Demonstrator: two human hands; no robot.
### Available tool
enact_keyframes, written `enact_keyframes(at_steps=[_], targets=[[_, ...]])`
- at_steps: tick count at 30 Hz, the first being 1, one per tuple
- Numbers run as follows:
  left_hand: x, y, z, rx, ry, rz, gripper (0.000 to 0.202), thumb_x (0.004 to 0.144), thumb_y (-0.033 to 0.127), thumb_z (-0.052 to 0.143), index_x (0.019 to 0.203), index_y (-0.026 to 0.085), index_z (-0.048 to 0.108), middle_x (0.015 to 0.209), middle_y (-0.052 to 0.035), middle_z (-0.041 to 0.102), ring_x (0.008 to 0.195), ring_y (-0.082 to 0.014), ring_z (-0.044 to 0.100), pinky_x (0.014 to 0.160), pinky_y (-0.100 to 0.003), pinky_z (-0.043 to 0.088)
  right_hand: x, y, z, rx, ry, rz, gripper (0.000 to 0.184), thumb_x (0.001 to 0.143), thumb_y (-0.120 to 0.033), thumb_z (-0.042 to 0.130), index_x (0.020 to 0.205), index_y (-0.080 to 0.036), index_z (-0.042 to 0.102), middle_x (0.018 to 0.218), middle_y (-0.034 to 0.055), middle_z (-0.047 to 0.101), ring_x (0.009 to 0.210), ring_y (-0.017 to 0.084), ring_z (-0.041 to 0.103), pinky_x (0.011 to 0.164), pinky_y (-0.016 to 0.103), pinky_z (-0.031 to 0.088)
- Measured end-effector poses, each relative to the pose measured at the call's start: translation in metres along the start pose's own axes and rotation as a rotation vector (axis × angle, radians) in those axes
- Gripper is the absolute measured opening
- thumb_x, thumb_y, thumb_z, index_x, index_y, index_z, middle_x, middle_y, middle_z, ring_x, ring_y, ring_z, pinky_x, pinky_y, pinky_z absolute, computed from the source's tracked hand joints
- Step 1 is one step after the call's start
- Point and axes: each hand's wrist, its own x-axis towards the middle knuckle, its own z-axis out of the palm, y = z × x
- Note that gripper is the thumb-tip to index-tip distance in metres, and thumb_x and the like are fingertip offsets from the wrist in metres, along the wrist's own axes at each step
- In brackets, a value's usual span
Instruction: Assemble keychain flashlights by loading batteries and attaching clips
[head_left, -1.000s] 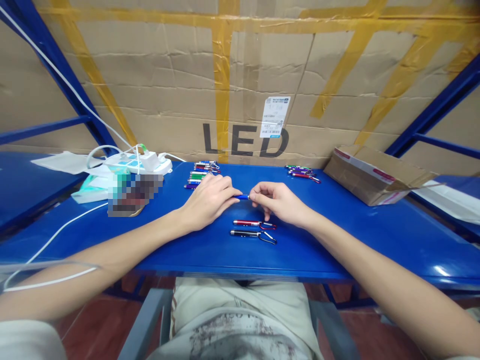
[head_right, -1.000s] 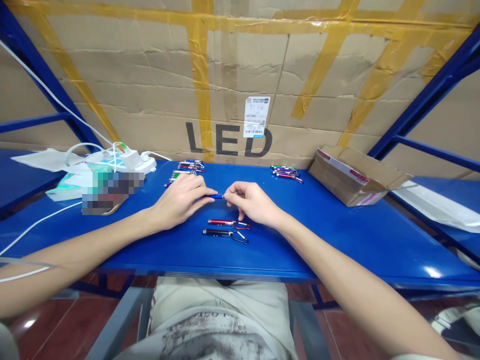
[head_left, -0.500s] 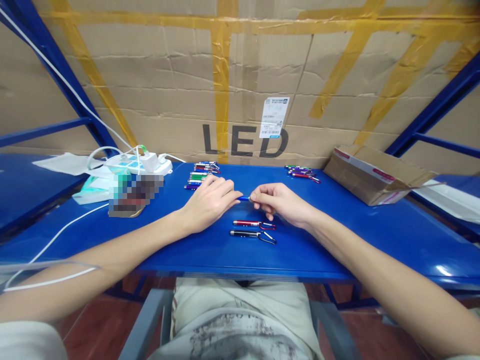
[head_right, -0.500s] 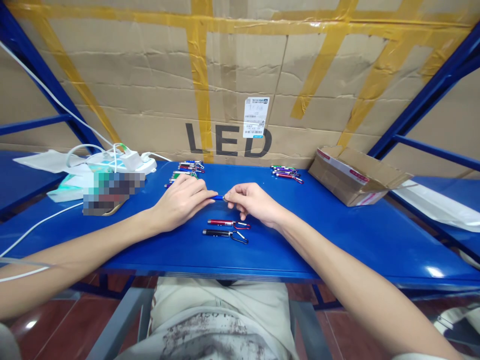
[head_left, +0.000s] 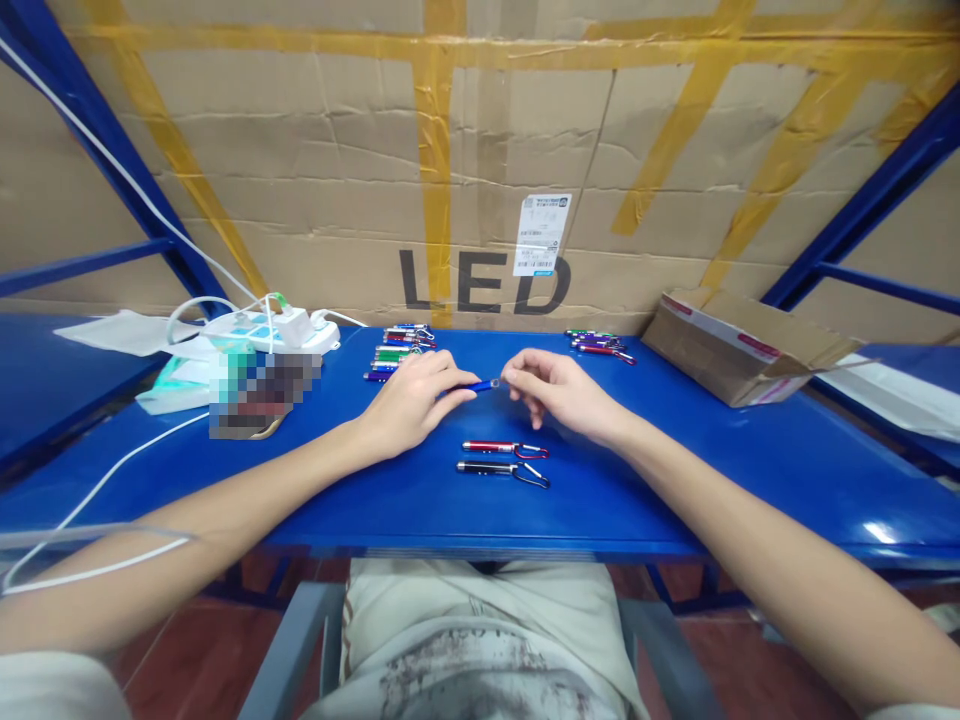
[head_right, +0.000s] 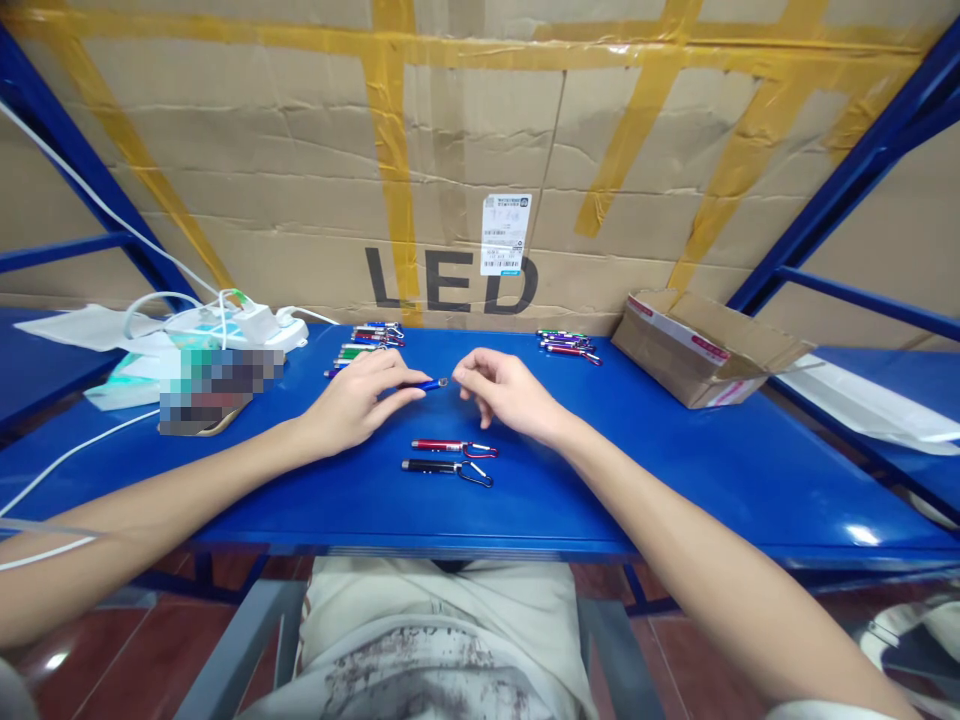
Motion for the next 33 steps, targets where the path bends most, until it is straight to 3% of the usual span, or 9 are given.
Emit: enact_keyframes(at_steps=[3,7,11,20,27,33], targets=[[0.001,-0.001,0.0,-0.118,0.007,-0.051,0.028,0.113,0.036,0.058,0.124,0.018,0.077,0.105,-0.0091,0.075,0.099,-0.0231,0.071,0.09,-0.037,0.056,0.003,0.006,-0.022,-0.558,0.21,-0.189,0.017,0.104,-0.038,0.06,0.107,-0.022,0.066,0.097,0.0075,0.074,0.082,0.023,0.066,0.076,0.036,0.054],[0.001,-0.002,0.002,-0.225,0.001,-0.121,0.026,0.112,0.036,0.062,0.123,0.019,0.079,0.111,-0.0086,0.079,0.101,-0.0223,0.075,0.092,-0.037,0.059,0.006,0.017,-0.053,-0.878,0.12,-0.176,0.014,0.103,-0.033,0.061,0.1,-0.022,0.067,0.103,0.0113,0.077,0.095,0.028,0.069,0.086,0.038,0.049],[0.001,-0.004,0.004,-0.279,-0.009,-0.185,0.026,0.109,0.038,0.066,0.121,0.019,0.08,0.113,-0.0082,0.081,0.102,-0.0233,0.077,0.092,-0.037,0.06,0.009,0.026,-0.063,-0.873,-0.069,0.001,0.019,0.099,-0.041,0.07,0.095,-0.022,0.068,0.097,0.0086,0.079,0.086,0.026,0.07,0.077,0.035,0.047],[0.001,-0.005,0.004,-0.291,-0.016,-0.187,0.026,0.109,0.039,0.065,0.121,0.02,0.08,0.115,-0.009,0.082,0.104,-0.0245,0.077,0.096,-0.04,0.06,0.007,0.032,-0.061,-0.783,-0.129,0.205,0.012,0.097,-0.032,0.072,0.099,-0.022,0.066,0.1,0.0095,0.078,0.086,0.025,0.071,0.074,0.033,0.05],[0.001,-0.004,0.003,-0.309,-0.024,-0.22,0.028,0.109,0.04,0.065,0.121,0.019,0.079,0.118,-0.0092,0.081,0.108,-0.0253,0.077,0.099,-0.039,0.059,0.007,0.031,-0.055,-0.805,-0.082,0.104,0.018,0.097,-0.027,0.07,0.086,-0.025,0.056,0.089,0.0061,0.075,0.075,0.022,0.066,0.068,0.032,0.045],[0.002,-0.003,0.001,-0.342,-0.026,-0.246,0.03,0.108,0.042,0.065,0.12,0.02,0.08,0.118,-0.0094,0.081,0.108,-0.026,0.076,0.099,-0.038,0.058,0.008,0.025,-0.049,-0.351,0.012,0.03,0.023,0.099,-0.042,0.069,0.097,-0.024,0.056,0.079,0.0034,0.075,0.067,0.02,0.066,0.067,0.033,0.052]])
